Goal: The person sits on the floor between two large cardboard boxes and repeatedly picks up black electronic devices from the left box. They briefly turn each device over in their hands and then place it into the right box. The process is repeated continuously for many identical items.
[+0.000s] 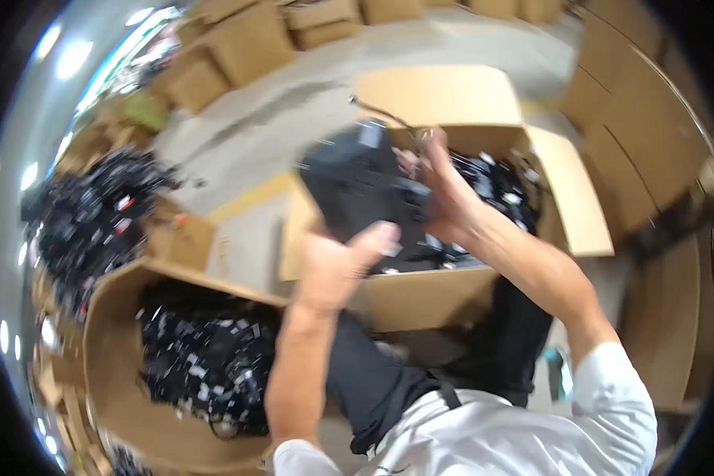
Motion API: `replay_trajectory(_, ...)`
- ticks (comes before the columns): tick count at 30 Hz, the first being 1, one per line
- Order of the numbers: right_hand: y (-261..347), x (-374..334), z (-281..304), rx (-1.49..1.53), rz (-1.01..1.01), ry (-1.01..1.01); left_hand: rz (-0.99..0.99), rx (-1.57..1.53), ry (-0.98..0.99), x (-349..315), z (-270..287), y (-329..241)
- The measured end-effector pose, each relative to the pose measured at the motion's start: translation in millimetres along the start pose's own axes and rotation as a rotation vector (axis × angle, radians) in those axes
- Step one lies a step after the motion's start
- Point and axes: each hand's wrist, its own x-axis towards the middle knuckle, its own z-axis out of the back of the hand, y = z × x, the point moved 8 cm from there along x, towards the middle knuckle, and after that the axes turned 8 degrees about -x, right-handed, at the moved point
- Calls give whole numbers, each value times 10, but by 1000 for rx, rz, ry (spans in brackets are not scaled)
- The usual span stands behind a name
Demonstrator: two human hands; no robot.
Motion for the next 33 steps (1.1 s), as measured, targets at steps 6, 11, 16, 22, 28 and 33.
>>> replay_trajectory(6, 800, 386, 999, -53, 286, -253, 275, -276, 25, 785, 127, 789)
replay_trajectory(11, -416, 558, 2217, -723, -222, -411, 712, 99, 34, 1046, 672, 2457)
replay_trajectory(16, -659, 573, 2661, -660, -397, -504, 867, 286, -145, 1009, 590, 2874)
replay_trajectory(22, -1189, 821, 2624, -847, -365, -448, 820, 214, -233, 949, 864, 3540)
replay_trajectory(28, -1142, 669, 2858, -921, -510, -425, 927, 248, -207, 760, 994, 3914)
replay_trajectory(33, -1268, 519, 2750, -934, -363, -252, 1075, 181, -211, 712, 673, 3954)
